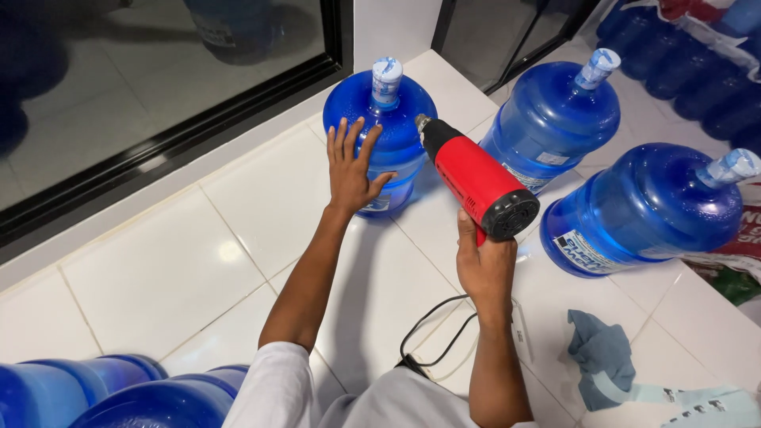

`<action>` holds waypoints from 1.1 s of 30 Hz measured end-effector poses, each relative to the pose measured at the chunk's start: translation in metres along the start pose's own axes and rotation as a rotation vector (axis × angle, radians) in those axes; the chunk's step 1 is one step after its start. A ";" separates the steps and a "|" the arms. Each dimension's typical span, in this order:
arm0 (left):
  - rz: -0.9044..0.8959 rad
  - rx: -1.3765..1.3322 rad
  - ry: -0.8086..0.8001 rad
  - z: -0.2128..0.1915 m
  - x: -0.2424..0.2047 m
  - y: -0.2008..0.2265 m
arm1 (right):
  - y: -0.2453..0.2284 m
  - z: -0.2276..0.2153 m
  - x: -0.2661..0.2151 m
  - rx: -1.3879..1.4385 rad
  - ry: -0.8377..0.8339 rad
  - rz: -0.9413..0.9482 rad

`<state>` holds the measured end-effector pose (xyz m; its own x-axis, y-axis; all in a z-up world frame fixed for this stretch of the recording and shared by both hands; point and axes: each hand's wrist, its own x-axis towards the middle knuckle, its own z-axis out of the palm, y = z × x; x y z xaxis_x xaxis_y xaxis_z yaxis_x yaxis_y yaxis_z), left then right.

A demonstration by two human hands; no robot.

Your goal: The person uses a red heat gun to apply heat to the plastic seals on the caps of several large blue water bottles. They rotate the bottles with one hand while directing the heat gun with the other to ensure the seals are properly applied.

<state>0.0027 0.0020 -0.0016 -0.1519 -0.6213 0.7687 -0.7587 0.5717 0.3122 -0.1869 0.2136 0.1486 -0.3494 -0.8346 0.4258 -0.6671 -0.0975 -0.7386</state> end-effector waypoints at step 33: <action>-0.212 0.255 -0.272 0.087 0.049 0.070 | 0.043 -0.065 0.012 0.066 0.030 0.177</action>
<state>-0.1135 -0.0354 0.0095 -0.1109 -0.8490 0.5166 -0.9182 0.2864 0.2735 -0.2628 0.2342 0.1556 -0.4779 -0.8253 0.3009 -0.5491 0.0132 -0.8357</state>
